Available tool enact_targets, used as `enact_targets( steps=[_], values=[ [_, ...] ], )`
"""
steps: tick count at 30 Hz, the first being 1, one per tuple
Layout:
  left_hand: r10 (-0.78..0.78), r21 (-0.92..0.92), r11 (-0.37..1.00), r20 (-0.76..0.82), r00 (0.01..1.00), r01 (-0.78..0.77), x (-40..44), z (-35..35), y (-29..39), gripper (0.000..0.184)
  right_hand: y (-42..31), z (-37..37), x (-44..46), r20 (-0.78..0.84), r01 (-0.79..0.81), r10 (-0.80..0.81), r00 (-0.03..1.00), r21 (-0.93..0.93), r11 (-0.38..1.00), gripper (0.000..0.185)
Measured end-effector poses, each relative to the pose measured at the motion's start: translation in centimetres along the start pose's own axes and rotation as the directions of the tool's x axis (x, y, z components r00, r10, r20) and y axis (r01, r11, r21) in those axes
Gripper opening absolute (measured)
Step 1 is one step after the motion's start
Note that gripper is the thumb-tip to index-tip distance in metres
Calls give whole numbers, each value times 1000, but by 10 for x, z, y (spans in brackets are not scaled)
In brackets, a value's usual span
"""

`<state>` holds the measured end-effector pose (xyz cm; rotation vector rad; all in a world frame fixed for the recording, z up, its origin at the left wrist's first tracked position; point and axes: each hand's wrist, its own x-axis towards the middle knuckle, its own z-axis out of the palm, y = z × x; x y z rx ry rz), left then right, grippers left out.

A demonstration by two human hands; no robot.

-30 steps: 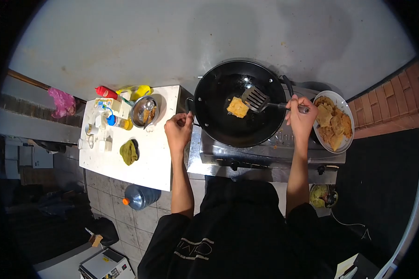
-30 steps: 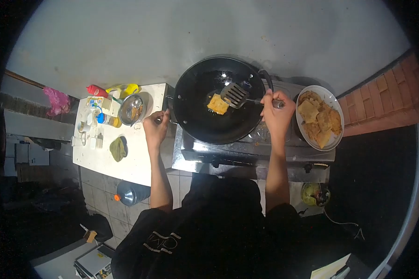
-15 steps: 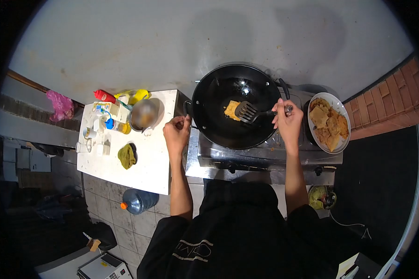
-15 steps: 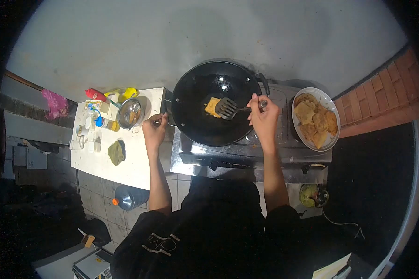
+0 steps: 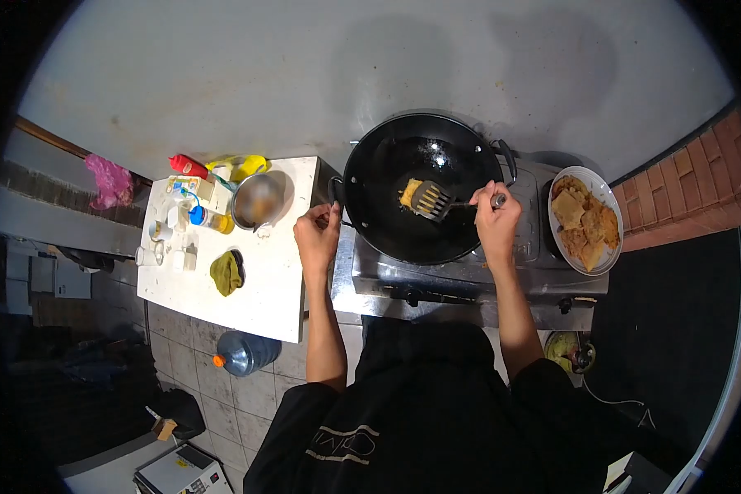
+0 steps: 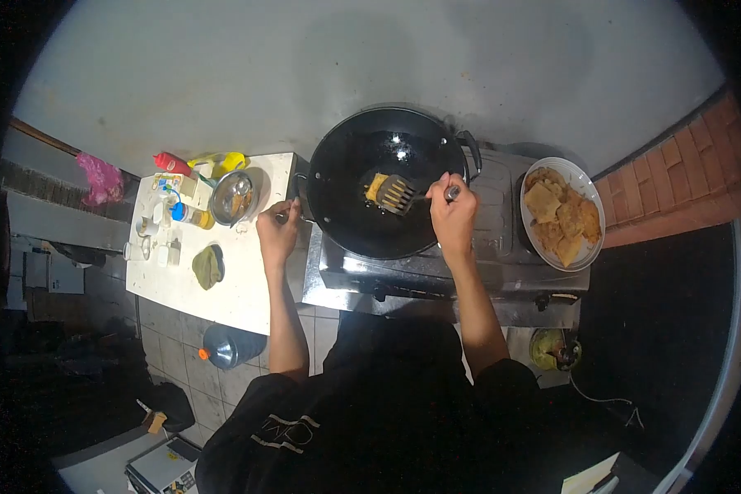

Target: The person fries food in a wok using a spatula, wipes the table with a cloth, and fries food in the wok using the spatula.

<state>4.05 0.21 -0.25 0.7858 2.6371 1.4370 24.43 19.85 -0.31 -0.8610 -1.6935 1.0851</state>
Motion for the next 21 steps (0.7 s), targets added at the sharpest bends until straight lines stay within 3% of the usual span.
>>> enact_targets(
  steps=[8, 14, 17, 21],
  values=[
    [-9, 30, 1000, 40, 999, 8, 1, -3, 5, 27, -4, 1, 6, 17, 8, -8, 1000, -1, 1000, 30],
    [9, 37, 999, 37, 999, -10, 0, -5, 8, 26, -34, -13, 16, 31, 123, -122, 992, -32, 992, 26],
    [3, 13, 1000, 47, 999, -4, 3, -2, -2, 26, -54, -28, 27, 147, 293, -270, 952, -163, 942, 30],
    [-32, 37, 999, 64, 997, 30, 2, -4, 5, 25, -55, -26, 28, 195, 309, -278, 941, -154, 938, 31]
  ],
)
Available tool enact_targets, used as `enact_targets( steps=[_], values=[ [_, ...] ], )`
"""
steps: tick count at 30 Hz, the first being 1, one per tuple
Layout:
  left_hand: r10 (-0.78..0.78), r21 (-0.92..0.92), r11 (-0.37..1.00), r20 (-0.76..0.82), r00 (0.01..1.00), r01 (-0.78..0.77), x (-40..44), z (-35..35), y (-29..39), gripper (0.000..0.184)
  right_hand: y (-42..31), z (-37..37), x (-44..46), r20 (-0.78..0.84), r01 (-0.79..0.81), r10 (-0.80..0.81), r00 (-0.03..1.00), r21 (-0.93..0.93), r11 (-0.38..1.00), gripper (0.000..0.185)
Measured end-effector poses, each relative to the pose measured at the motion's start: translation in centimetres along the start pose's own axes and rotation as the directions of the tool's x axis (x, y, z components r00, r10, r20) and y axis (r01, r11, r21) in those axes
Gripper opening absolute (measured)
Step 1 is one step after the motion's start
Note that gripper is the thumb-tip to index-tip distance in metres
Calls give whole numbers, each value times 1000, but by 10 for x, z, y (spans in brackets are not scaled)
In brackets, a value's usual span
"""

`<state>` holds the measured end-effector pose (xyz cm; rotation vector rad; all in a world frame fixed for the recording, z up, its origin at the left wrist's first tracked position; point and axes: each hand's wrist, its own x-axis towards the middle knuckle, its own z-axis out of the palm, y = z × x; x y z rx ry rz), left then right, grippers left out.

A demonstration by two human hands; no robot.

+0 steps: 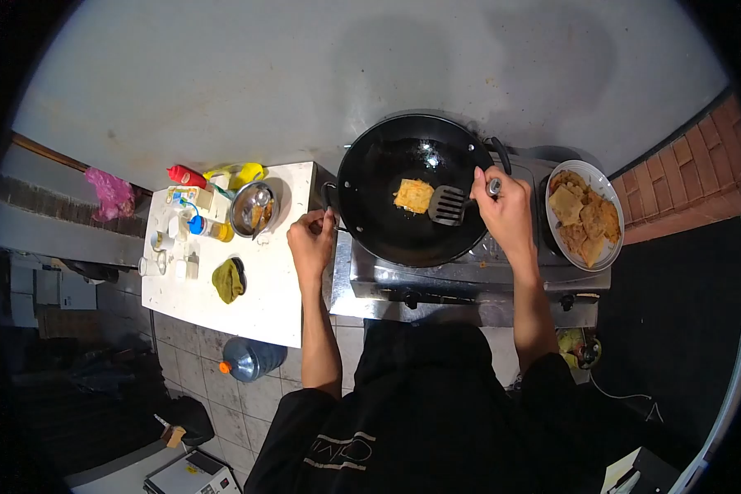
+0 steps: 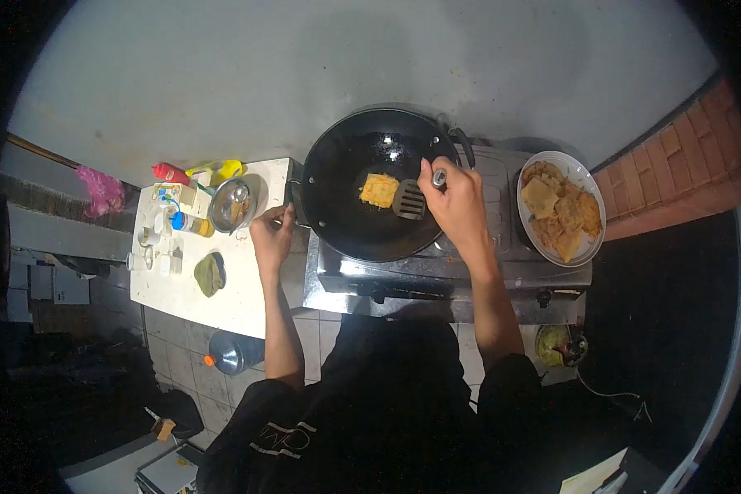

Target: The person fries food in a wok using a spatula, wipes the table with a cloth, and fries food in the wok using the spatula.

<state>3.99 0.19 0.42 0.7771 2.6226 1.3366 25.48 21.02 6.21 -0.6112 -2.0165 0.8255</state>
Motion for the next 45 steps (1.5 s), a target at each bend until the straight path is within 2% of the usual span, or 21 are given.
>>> enact_targets(
  steps=[3, 6, 8, 11, 13, 15, 17, 20, 25, 26, 29, 34, 36, 37, 40, 42, 45],
  values=[
    [46, 27, 999, -34, 998, -45, 1, 1, -1, 24, 6, 10, -2, -7, 3, -3, 1000, 26, 1000, 30],
    [54, 23, 998, -24, 998, -53, 2, 1, -2, 24, 11, 19, -8, -22, -82, 82, 996, 26, 996, 29],
    [44, 15, 999, -21, 999, -43, 2, 2, -5, 24, 18, 28, -11, -67, -178, 190, 980, 150, 973, 29],
    [61, 3, 998, -44, 997, -61, 0, 2, -7, 25, 26, 31, -15, -81, -210, 218, 972, 98, 973, 29],
    [55, 54, 997, -31, 998, -53, -1, 0, -2, 24, 30, 31, -18, -98, -156, 164, 982, 87, 984, 29],
    [62, 46, 997, -30, 998, -61, 0, 1, -7, 24, 34, 31, -20, -79, -232, 247, 966, 162, 959, 28],
    [91, -16, 996, -64, 994, -92, -1, 4, -9, 23, 34, 29, -20, -78, -236, 249, 965, 151, 960, 29],
    [63, -11, 998, -56, 996, -64, -1, 3, -5, 23, 29, 25, -19, -101, -222, 238, 966, 149, 964, 29],
    [53, -49, 997, -43, 998, -55, -3, 1, -3, 24, 27, 29, -21, -162, -267, 299, 940, 192, 944, 28],
    [17, -12, 1000, -10, 1000, -17, -2, -1, 0, 28, 29, 33, -23, -141, -315, 342, 929, 183, 931, 27],
    [1, 28, 1000, 23, 1000, -2, -1, -5, 3, 32, 40, 51, -31, -188, -257, 294, 937, 194, 947, 27],
    [18, -25, 1000, 50, 999, -17, 2, -2, -8, 29, 34, 55, -39, -195, -287, 317, 928, 164, 944, 26],
    [136, -79, 987, -37, 990, -138, 3, 2, -12, 23, 27, 53, -41, -206, -273, 298, 932, 142, 951, 26],
    [145, -92, 985, -33, 989, -147, 6, 1, -12, 23, 22, 51, -40, -218, -268, 292, 931, 132, 954, 26],
    [131, -51, 990, -8, 991, -132, 7, -3, -11, 23, 0, 41, -41, -211, -309, 327, 921, 113, 944, 28],
    [54, -94, 994, 43, 998, -50, 10, -4, -11, 23, -12, 35, -40, -183, -420, 446, 876, 165, 892, 31],
    [71, -100, 993, 76, 995, -64, 14, -4, -16, 24, -18, 38, -40, -230, -412, 454, 861, 209, 887, 33]
  ],
)
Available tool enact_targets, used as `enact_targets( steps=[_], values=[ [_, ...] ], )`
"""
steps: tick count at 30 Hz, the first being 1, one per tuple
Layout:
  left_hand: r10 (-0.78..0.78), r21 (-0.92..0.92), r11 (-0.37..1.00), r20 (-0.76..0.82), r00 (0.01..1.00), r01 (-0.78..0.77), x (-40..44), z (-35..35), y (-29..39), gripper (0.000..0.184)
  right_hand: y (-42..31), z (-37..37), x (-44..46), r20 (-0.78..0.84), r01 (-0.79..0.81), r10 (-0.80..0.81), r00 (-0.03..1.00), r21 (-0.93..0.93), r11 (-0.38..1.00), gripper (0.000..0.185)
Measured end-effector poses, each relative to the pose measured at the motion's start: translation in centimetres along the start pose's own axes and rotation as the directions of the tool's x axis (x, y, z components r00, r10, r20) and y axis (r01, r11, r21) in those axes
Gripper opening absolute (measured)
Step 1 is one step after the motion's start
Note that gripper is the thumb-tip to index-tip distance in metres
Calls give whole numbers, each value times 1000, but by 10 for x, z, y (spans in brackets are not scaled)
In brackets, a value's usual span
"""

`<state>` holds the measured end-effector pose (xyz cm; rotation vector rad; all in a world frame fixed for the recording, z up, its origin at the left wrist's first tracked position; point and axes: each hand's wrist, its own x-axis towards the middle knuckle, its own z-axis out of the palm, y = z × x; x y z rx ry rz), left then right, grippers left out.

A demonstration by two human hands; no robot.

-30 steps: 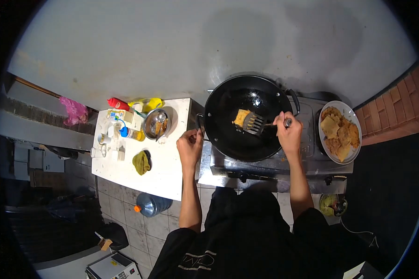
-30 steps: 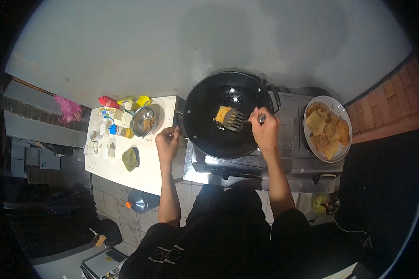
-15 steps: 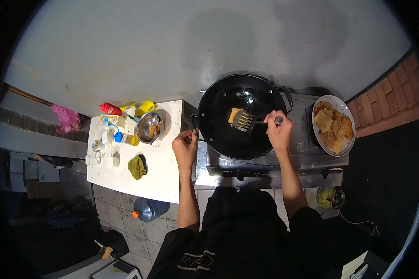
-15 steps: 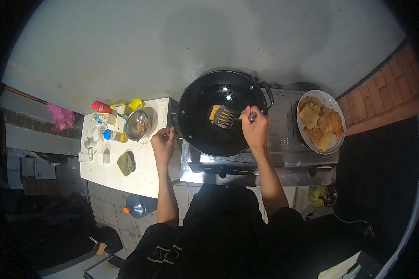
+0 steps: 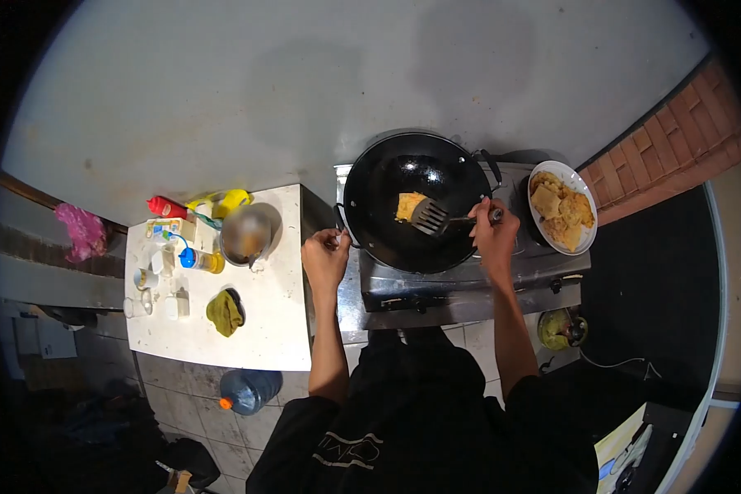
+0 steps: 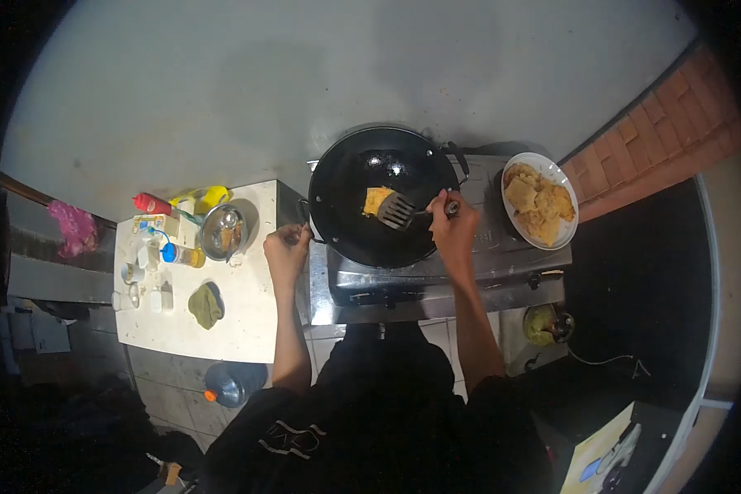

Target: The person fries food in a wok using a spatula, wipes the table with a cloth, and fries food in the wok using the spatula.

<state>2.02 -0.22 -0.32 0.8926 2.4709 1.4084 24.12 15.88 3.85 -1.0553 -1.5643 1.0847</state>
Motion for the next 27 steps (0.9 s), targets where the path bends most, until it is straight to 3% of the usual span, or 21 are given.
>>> enact_targets(
  steps=[4, 10, 12, 19, 22, 27],
  values=[
    [-55, 9, 998, 48, 997, 55, 1, -2, 0, 24, 16, 11, 0, 6, 16, -16, 1000, 84, 996, 34],
    [24, 0, 1000, 6, 1000, -24, 4, -1, -4, 25, 23, 13, -2, 38, -26, 24, 999, 46, 999, 33],
    [-43, 34, 999, 68, 997, 41, 3, -2, -3, 23, 29, 7, -2, 36, -21, 19, 999, 77, 997, 34],
    [50, -18, 999, -70, 996, -51, -2, 8, -9, 25, 31, 15, -6, -3, -61, 62, 998, 143, 988, 35],
    [65, -13, 998, -75, 995, -66, -3, 9, -12, 26, 30, 16, -8, 41, -35, 31, 999, 106, 994, 33],
    [55, -28, 998, -74, 996, -57, -2, 10, -12, 26, 24, 14, -5, -23, -34, 35, 999, 42, 999, 35]
  ],
)
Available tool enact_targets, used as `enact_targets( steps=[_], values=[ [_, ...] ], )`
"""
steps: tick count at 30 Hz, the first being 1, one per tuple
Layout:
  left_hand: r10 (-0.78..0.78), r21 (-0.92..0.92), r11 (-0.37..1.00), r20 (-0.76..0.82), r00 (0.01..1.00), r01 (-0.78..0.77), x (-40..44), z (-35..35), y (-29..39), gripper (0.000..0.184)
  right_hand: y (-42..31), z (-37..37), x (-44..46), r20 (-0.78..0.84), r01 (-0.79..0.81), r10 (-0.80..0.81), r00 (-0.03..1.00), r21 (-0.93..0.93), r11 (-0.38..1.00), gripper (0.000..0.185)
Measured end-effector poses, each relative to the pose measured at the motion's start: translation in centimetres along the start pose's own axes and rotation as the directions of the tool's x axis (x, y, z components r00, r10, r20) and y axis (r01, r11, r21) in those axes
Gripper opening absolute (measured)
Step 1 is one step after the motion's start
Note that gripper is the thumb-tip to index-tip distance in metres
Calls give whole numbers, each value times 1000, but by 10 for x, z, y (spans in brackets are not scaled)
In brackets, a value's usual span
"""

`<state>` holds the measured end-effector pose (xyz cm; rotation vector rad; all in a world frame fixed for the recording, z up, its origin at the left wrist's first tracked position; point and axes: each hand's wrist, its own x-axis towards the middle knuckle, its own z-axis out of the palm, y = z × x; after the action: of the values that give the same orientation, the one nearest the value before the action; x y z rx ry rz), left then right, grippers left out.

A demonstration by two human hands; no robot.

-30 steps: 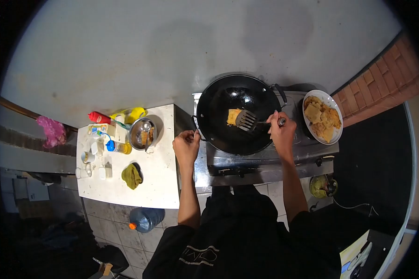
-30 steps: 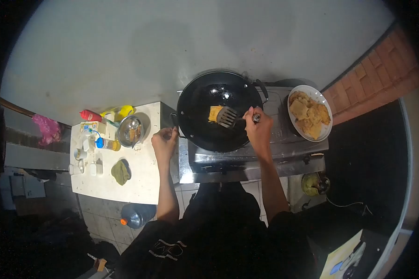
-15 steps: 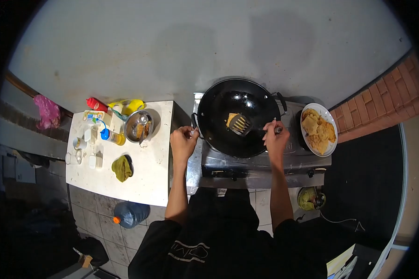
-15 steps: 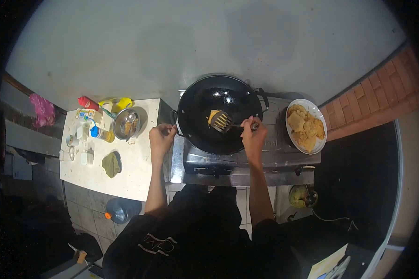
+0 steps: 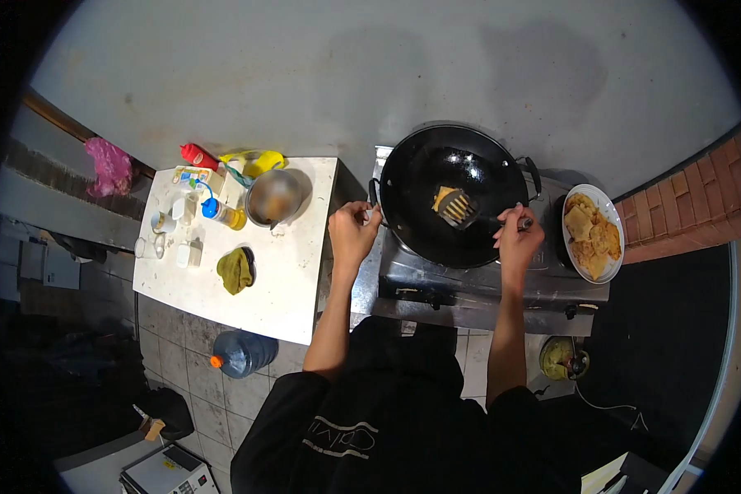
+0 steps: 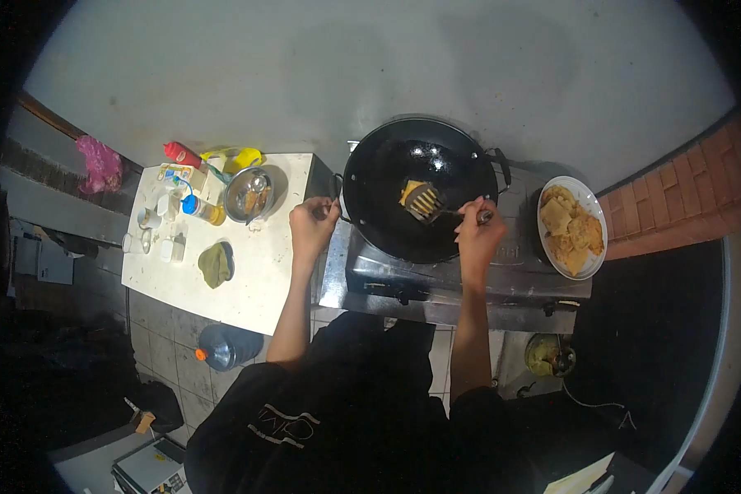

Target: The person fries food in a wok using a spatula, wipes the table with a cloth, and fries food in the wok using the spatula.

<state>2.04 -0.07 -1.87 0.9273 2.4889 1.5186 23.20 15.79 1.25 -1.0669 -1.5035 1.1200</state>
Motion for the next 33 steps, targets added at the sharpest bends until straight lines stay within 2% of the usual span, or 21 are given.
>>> enact_targets(
  steps=[3, 5, 7, 9, 11, 14, 17, 19, 21, 26, 31, 33],
  values=[
    [-11, -30, 999, 0, 1000, 11, 0, 1, 0, 26, 2, 8, -2, 6, -11, 11, 1000, 30, 999, 35],
    [-1, -5, 1000, 5, 1000, 1, 0, 0, 0, 26, 5, 11, -5, 85, -4, -3, 996, 74, 997, 34],
    [-7, -10, 1000, 14, 1000, 7, 0, -1, 1, 26, 4, 4, -5, 84, 2, -6, 996, 56, 998, 33],
    [-9, -14, 1000, 25, 1000, 10, 0, -2, 0, 26, 2, -1, -1, -26, -50, 51, 998, 34, 998, 33],
    [15, -17, 1000, 17, 1000, -15, 1, -1, -1, 25, 5, 2, 3, -48, -35, 38, 998, 59, 998, 32],
    [-14, 47, 999, 59, 998, 11, 2, -5, 4, 23, 7, 8, -2, 47, -26, 22, 999, 95, 995, 33],
    [-2, -28, 1000, 31, 1000, 3, 2, -2, -1, 25, 5, 2, -5, 57, -31, 26, 998, 100, 995, 33],
    [-6, -33, 999, 37, 999, 7, 2, -3, 0, 25, 4, -3, -5, 40, 0, -3, 999, 74, 997, 33],
    [10, -33, 999, 40, 999, -8, 2, -3, 0, 25, -1, -7, -7, -34, 34, -29, 999, 146, 989, 33],
    [45, -41, 998, 33, 998, -43, 4, -4, 1, 25, -2, -11, -10, -41, 25, -22, 999, 88, 996, 32],
    [-14, 6, 1000, 85, 996, 14, 5, -7, 4, 28, 8, -1, -11, -62, 15, -9, 998, 105, 994, 33],
    [-19, 11, 1000, 92, 996, 18, 4, -8, 7, 27, 8, 0, -10, -11, 23, -22, 1000, 116, 993, 33]
  ],
)
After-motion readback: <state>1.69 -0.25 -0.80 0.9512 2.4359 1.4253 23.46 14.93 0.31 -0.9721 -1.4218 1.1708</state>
